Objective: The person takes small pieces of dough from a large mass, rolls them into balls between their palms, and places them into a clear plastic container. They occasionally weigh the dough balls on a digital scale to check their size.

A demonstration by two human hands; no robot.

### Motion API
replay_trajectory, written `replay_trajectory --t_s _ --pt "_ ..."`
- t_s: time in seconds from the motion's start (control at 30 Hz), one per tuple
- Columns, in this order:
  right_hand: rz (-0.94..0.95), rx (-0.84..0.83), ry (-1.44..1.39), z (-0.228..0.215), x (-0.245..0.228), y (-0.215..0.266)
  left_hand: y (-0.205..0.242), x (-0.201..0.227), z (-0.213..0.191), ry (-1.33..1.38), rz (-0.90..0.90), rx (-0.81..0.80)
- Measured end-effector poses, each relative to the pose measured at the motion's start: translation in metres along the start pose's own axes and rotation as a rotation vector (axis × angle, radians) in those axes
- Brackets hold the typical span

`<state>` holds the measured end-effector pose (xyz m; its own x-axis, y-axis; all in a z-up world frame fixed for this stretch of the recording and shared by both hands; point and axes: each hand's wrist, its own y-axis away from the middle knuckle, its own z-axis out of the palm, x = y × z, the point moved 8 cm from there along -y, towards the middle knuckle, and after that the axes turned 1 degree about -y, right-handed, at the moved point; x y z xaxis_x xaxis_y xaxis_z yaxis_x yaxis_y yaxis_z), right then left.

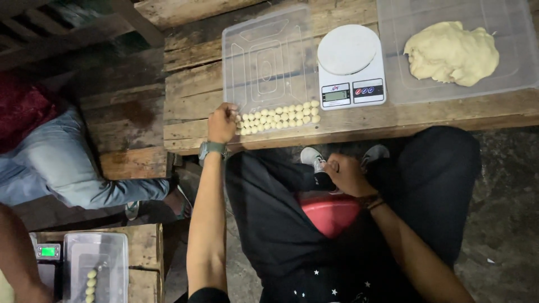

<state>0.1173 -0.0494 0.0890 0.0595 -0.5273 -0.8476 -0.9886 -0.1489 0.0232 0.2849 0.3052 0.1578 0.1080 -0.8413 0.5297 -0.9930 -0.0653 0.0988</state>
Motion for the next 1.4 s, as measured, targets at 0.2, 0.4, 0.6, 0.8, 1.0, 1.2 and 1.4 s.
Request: replay_trajectory --t_s 0.2,0.4,0.6,0.8,1.0,1.2,1.4 --pt "0.028 0.024 -0.040 0.002 0.011 0.001 0.008 0.014 -0.009 0.210 0.113 0.050" --pt "-0.021 0.249 -0.091 -0.089 -0.011 -0.003 0.068 0.091 -0.020 0.256 0.228 0.223" --pt "-0.117 0.579 0.058 -0.260 -0.017 -0.036 0.174 0.175 0.077 0.394 0.331 -0.130" --pt "0.302 0.259 0.859 -0.302 0.031 -0.081 0.219 0.154 0.212 0.133 0.222 -0.715" --pt "0.221 0.224 1.043 -0.292 0.050 -0.082 0.211 0.113 0.234 0.000 0.190 -0.763" --pt "0.098 0.246 1.012 -0.301 0.080 -0.093 0.197 0.116 0.240 0.155 0.102 -0.677" --pt "0.033 0.440 0.363 -0.323 0.095 -0.092 0.205 0.122 0.229 0.188 0.164 -0.742"
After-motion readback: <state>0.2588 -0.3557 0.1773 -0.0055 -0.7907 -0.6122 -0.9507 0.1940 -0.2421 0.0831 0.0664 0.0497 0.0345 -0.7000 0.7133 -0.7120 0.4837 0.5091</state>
